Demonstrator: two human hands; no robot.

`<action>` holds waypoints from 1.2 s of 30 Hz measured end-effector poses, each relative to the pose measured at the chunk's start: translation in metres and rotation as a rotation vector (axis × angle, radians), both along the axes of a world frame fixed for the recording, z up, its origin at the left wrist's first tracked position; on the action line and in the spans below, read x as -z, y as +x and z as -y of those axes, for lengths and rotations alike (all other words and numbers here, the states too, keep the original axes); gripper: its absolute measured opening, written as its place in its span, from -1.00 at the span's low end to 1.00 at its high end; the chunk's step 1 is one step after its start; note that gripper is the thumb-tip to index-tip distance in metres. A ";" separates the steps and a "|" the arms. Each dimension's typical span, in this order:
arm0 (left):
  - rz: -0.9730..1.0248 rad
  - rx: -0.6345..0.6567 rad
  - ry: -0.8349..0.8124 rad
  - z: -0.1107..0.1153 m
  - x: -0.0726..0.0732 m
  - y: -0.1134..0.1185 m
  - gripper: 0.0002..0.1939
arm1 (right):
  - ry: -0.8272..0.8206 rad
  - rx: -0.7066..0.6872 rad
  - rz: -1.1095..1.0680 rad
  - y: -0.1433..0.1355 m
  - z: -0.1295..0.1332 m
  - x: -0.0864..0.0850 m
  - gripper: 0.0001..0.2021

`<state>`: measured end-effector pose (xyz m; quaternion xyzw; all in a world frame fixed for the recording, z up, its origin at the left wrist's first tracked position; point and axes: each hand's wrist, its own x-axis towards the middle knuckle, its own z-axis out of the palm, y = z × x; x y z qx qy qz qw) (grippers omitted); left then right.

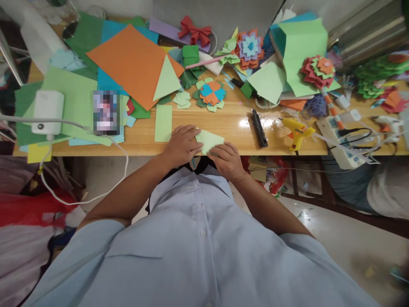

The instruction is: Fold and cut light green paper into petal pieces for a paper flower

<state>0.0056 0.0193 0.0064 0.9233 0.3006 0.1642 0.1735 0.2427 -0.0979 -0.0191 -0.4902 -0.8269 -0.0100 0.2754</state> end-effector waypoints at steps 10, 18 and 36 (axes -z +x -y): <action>0.019 -0.093 -0.112 0.007 0.000 0.007 -0.81 | -0.060 -0.044 -0.106 0.007 -0.010 -0.004 -0.76; 0.002 -0.120 -0.172 0.010 -0.006 0.009 -0.80 | -0.146 -0.103 -0.121 0.014 -0.015 -0.008 -0.82; -0.014 -0.133 -0.185 0.011 -0.006 0.010 -0.69 | -0.205 0.148 -0.437 0.001 -0.022 -0.009 -0.73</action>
